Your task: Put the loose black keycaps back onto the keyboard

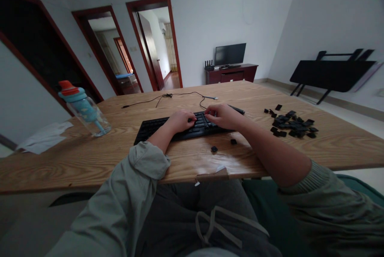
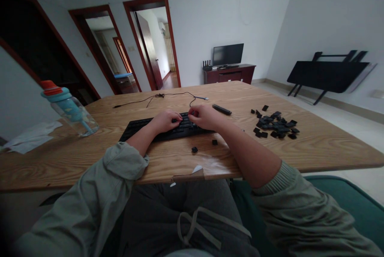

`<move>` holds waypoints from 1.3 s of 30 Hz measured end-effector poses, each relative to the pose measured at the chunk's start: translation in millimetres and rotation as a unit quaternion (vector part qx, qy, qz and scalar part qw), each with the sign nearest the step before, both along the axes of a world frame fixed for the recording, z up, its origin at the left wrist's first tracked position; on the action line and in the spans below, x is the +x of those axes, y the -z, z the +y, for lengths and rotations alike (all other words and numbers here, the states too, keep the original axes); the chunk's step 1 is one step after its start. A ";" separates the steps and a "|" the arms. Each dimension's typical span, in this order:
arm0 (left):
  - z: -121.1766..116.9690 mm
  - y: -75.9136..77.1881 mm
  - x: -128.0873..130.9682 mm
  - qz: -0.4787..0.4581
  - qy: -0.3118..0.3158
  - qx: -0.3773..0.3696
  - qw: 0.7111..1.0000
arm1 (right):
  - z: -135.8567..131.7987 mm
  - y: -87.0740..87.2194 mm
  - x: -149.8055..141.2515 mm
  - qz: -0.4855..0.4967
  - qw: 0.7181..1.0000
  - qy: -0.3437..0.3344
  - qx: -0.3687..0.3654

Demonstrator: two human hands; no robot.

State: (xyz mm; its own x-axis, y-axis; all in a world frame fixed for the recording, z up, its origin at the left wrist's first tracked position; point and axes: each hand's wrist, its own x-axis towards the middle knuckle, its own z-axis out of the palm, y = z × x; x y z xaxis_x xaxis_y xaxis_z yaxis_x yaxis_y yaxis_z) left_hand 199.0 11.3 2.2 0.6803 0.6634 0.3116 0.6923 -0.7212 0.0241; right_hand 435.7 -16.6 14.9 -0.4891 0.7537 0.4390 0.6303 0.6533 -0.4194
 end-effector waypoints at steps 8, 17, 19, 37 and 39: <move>-10.3 -3.6 2.5 0.039 -0.046 0.030 0.998 | 0.4 -0.1 1.7 -0.001 1.000 0.002 -0.001; -9.7 -1.4 4.4 0.024 -0.082 -0.006 0.996 | 2.8 3.2 -0.2 0.032 0.999 0.009 0.013; -9.9 0.3 4.7 0.022 -0.092 -0.015 0.995 | 5.0 4.4 0.5 0.041 0.999 0.013 0.016; -12.4 1.3 -5.3 -0.014 -0.079 -0.016 0.997 | -16.9 -40.2 34.5 0.327 0.939 0.068 0.084; -10.0 4.4 -3.8 0.008 -0.083 -0.046 0.995 | -33.5 -57.5 58.1 0.379 0.917 0.066 0.102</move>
